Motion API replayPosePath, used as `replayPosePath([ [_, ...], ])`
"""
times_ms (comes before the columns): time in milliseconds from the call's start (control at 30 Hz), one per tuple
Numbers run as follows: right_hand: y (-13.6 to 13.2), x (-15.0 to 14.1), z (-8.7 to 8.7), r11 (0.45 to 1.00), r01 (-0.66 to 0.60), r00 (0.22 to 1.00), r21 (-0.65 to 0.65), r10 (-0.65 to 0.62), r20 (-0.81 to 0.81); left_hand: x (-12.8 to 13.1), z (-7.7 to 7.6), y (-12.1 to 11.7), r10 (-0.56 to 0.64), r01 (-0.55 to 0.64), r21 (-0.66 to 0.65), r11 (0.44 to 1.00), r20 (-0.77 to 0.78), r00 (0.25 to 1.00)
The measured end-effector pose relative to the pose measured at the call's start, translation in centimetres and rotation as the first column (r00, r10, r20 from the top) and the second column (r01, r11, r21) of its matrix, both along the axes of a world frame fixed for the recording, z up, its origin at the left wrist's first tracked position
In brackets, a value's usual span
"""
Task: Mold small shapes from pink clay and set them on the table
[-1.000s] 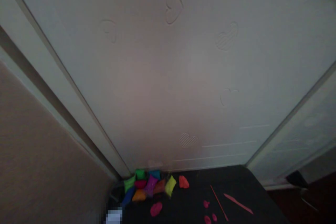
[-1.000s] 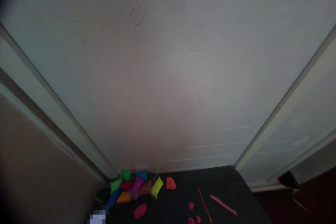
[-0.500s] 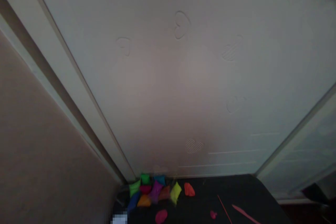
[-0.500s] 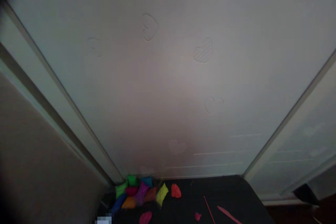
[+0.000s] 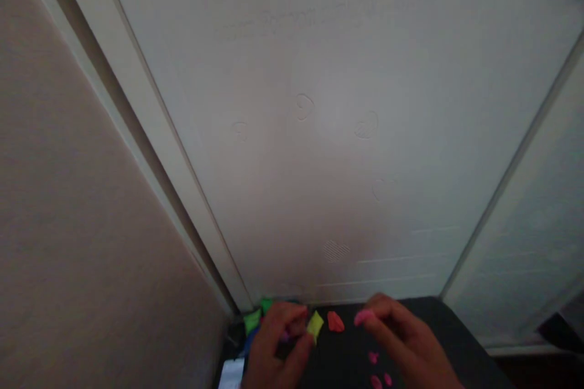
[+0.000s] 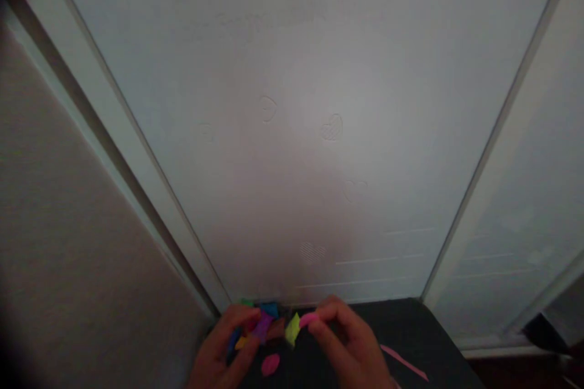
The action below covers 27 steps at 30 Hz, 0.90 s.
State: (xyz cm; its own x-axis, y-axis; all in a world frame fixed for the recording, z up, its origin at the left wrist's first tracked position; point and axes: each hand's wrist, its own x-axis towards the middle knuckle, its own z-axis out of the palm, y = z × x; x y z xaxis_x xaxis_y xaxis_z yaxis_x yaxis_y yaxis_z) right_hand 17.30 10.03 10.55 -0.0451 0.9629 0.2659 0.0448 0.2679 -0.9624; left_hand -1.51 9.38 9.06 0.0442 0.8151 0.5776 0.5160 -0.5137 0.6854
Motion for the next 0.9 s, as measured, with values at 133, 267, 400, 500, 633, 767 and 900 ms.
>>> replayPosePath([
  [133,0.4,1.3,3.6,0.987,-0.104,0.984,-0.123,0.085,-0.156,-4.3,4.0,1.5,0.116,0.049,0.371,0.927,-0.41,0.905],
  [267,-0.7,1.1,4.9,0.967,-0.208,0.967,-0.147,0.18,-0.182,-4.9,6.4,0.8,0.167,0.085,0.459,0.885,-0.483,0.86],
  [400,-2.5,0.5,5.3,0.979,-0.198,0.98,0.038,0.198,0.008,-2.4,7.5,-2.3,0.005,0.103,0.275,0.956,-0.366,0.931],
  [500,-3.8,0.1,5.3,0.952,-0.229,0.969,0.203,0.204,0.138,-0.3,7.7,-4.5,-0.061,0.129,0.225,0.966,-0.286,0.956],
  [633,-5.1,-0.1,4.8,0.872,-0.308,0.927,0.381,0.185,0.327,1.1,7.4,-6.2,-0.087,0.154,0.263,0.952,-0.249,0.965],
  [767,-5.8,-0.2,4.3,0.841,-0.316,0.91,0.44,0.137,0.392,1.5,7.5,-7.0,-0.029,0.13,0.303,0.944,-0.317,0.948],
  [900,-5.9,-0.1,4.2,0.813,-0.335,0.903,0.477,0.131,0.41,1.5,7.9,-7.3,0.014,0.112,0.322,0.94,-0.365,0.931],
])
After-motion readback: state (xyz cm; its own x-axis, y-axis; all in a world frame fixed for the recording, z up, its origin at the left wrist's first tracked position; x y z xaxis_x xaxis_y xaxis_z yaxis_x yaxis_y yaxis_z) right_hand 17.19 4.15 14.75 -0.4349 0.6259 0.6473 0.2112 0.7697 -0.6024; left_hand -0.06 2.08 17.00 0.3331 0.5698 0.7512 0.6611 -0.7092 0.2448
